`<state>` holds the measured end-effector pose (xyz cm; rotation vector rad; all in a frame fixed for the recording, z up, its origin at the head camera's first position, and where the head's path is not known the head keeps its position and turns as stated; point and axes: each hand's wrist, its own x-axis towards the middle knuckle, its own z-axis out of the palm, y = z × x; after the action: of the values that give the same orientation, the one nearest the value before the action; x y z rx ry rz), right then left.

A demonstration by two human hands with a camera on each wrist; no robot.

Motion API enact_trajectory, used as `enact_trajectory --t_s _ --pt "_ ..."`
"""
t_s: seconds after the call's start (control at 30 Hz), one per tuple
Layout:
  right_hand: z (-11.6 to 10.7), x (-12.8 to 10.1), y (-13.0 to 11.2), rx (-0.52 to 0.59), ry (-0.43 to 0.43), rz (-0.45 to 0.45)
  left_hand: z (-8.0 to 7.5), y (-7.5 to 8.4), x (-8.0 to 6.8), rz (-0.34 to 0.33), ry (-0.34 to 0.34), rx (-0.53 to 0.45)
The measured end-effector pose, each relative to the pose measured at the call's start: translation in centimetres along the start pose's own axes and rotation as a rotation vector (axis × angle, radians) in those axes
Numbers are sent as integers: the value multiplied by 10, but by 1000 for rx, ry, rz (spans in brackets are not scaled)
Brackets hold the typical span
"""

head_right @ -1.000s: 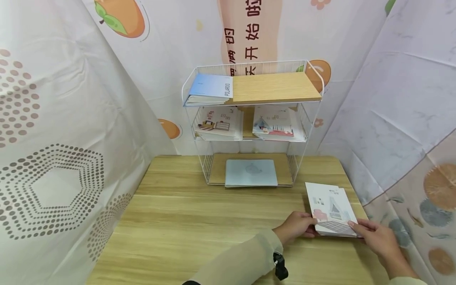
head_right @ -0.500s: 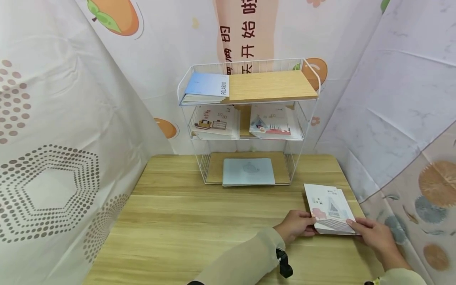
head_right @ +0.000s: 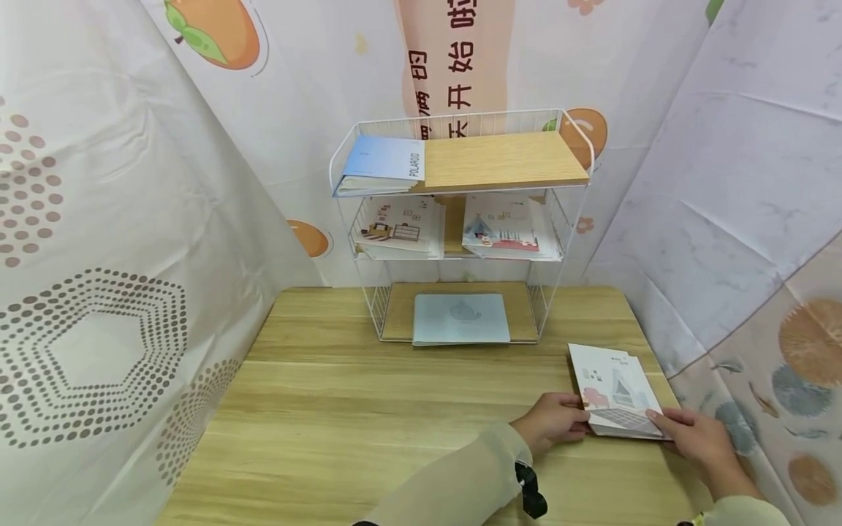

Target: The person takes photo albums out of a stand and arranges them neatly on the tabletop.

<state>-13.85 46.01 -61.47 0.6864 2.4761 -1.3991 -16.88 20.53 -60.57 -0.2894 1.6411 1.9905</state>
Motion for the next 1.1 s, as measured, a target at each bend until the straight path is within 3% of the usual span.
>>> enact_trajectory --t_s 0.23,0.5,0.77,1.1 --pt "5 2 2 -25 44 17 -7 0 -1 -61 -101 -34" --pt "6 -1 3 -2 52 92 -6 -5 -3 -59 -138 -8" --pt "12 1 8 82 80 129 -8 -16 -11 -2 -56 11" --pt "17 -4 10 67 181 185 -7 -22 -10 32 -108 -40"
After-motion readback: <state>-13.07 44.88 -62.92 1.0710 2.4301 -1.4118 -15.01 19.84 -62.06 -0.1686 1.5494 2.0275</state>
